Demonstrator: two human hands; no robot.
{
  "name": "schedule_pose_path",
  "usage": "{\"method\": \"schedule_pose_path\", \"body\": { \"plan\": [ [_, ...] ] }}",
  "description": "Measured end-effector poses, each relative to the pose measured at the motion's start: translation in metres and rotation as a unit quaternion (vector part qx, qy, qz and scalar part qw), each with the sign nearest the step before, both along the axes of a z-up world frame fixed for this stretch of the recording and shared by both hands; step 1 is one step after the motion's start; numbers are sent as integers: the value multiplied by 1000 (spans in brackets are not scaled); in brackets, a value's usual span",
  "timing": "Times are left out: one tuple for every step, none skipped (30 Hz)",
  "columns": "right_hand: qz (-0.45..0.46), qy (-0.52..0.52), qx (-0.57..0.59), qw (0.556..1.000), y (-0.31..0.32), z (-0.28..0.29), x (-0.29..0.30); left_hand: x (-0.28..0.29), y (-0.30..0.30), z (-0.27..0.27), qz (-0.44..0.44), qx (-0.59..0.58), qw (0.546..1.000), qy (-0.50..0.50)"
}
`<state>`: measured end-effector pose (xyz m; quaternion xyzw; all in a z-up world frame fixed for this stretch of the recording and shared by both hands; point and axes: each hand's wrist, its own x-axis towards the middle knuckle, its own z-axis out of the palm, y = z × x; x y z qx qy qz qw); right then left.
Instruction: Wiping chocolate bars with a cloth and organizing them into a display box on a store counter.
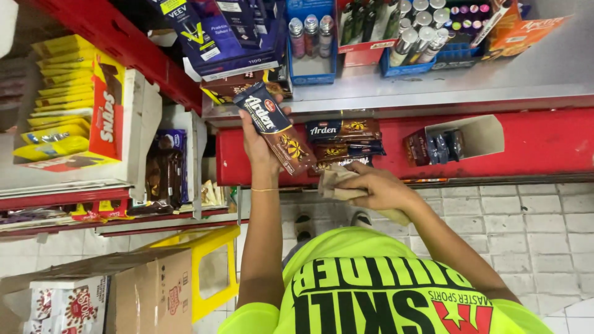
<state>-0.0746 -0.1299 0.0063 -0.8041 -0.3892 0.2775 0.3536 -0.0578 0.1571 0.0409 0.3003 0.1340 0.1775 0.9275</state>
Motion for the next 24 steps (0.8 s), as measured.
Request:
{"method": "schedule_pose_path", "body": {
  "plan": [
    [0,-1,0,1000,-2,-20,2,-1,6,-8,0,0,1000,-1],
    [-38,42,101,993,-5,-40,5,-2,11,-15,-31,-25,999,2],
    [-75,86,200,973,-9,-61,5,-5,16,-24,-62,-52,997,8],
    [-75,87,199,973,-4,-54,7,-11,14,-37,-62,-53,997,9],
    [-153,128,243,949,0,-47,9,-15,11,-50,-66,-29,996,49],
    [-229,167,284,916,4,-40,11,-19,8,-63,-70,-5,993,90],
    [-233,167,284,915,15,-38,14,-19,1,-72,-75,-5,993,91],
    [-253,170,310,901,24,-36,17,-18,-6,-80,-86,12,992,87],
    [-272,169,337,885,35,-33,24,-13,-13,-87,-99,31,991,79],
    [-277,165,339,884,46,-27,28,-9,-18,-99,-105,32,991,76],
    [-287,169,363,870,57,-22,31,-6,-24,-112,-100,64,989,85],
    [-296,173,387,856,68,-17,35,-4,-29,-125,-95,96,986,94],
    [-302,169,389,854,73,-19,35,-7,-25,-115,-102,97,986,92],
    [-266,158,377,873,79,-21,36,-9,-22,-105,-71,80,987,120],
    [-230,150,363,891,84,-24,35,-15,-18,-96,-38,64,986,152],
    [-235,150,364,889,87,-33,26,-20,-9,-88,-44,65,985,154],
    [-207,140,341,906,89,-41,20,-21,-1,-80,-6,67,985,161],
    [-179,130,317,922,91,-49,14,-22,7,-72,32,69,983,169],
    [-184,129,317,922,90,-57,5,-23,19,-82,27,69,983,169],
    [-156,140,300,931,88,-66,-4,-24,31,-92,52,34,983,171],
    [-124,152,283,939,87,-74,-12,-25,43,-102,81,-1,982,173],
    [-127,151,282,939,80,-88,-14,-18,52,-117,78,-1,982,173],
    [-84,145,230,959,72,-104,-21,-15,61,-134,117,-16,967,226],
    [-41,138,176,974,65,-119,-27,-11,70,-150,156,-29,948,278]
  ]
}}
